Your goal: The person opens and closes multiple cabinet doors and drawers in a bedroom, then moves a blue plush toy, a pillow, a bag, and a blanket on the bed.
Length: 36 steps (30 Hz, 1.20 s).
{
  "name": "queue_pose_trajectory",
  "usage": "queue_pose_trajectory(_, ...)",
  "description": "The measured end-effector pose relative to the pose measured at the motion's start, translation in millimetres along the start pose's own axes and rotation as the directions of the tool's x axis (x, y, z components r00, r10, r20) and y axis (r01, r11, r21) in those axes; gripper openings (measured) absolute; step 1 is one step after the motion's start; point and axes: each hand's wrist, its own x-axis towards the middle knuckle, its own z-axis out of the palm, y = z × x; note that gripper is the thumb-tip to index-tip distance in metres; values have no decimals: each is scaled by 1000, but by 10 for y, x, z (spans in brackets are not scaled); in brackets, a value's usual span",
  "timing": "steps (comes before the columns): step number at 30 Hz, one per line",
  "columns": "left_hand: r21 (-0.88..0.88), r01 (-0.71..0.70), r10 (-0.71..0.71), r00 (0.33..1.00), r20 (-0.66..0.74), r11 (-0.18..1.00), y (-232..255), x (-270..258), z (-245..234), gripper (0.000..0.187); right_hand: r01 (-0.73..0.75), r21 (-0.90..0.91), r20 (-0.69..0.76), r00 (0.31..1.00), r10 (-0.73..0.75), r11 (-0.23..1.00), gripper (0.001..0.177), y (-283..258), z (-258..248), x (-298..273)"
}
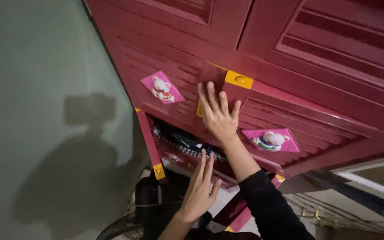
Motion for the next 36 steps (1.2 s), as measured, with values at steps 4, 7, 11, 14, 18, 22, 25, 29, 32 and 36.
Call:
queue_pose_trajectory(4, 9, -2, 2, 1000, -5, 1000, -60, 37, 31, 79, 43, -11, 7, 999, -43, 999, 56, 45, 214, 44)
queue_pose_trajectory(7, 81, 10, -5, 998, -64, 997, -167, 31, 77, 77, 48, -14, 6, 999, -48, 999, 58, 65, 238, 34)
queue_pose_trajectory(11, 322, 161, -84, 967, -240, 933, -608, -94, 5, 77, 62, 59, 33, 997, -64, 996, 60, 81, 176, 14)
queue_pose_trajectory(14, 404, 387, -264, 907, -329, 829, -1089, -369, -37, 81, 90, 146, 142, 984, -111, 985, 66, 72, 87, -19)
queue_pose_trajectory(18, 285, 666, -550, 737, -393, 689, -1829, -855, 116, 90, -12, 619, 291, 932, -215, 785, 61, 50, -189, -387)
queue_pose_trajectory(22, 76, 626, -580, 756, -304, 776, -2542, -1152, 324, 98, -316, 850, 437, 869, -231, 421, 53, 118, -661, -1206)
queue_pose_trajectory(25, -61, 508, -505, 825, -255, 859, -2788, -1178, 423, 96, -423, 780, 579, 768, -275, 462, 48, 311, -1022, -1922)
queue_pose_trajectory(29, -81, 699, -704, 705, -90, 711, -2790, -923, 524, 97, -544, 649, 706, 691, -154, 532, 37, 450, -1515, -2781)
queue_pose_trajectory(32, -232, 714, -719, 691, 75, 661, -2737, -619, 649, 87, -657, 507, 824, 559, -92, 558, 50, 463, -1879, -3227)
queue_pose_trajectory(36, -479, 585, -595, 789, 153, 654, -2734, -148, 801, 84, -833, 354, 865, 465, 190, 425, 81, 398, -2009, -3572)
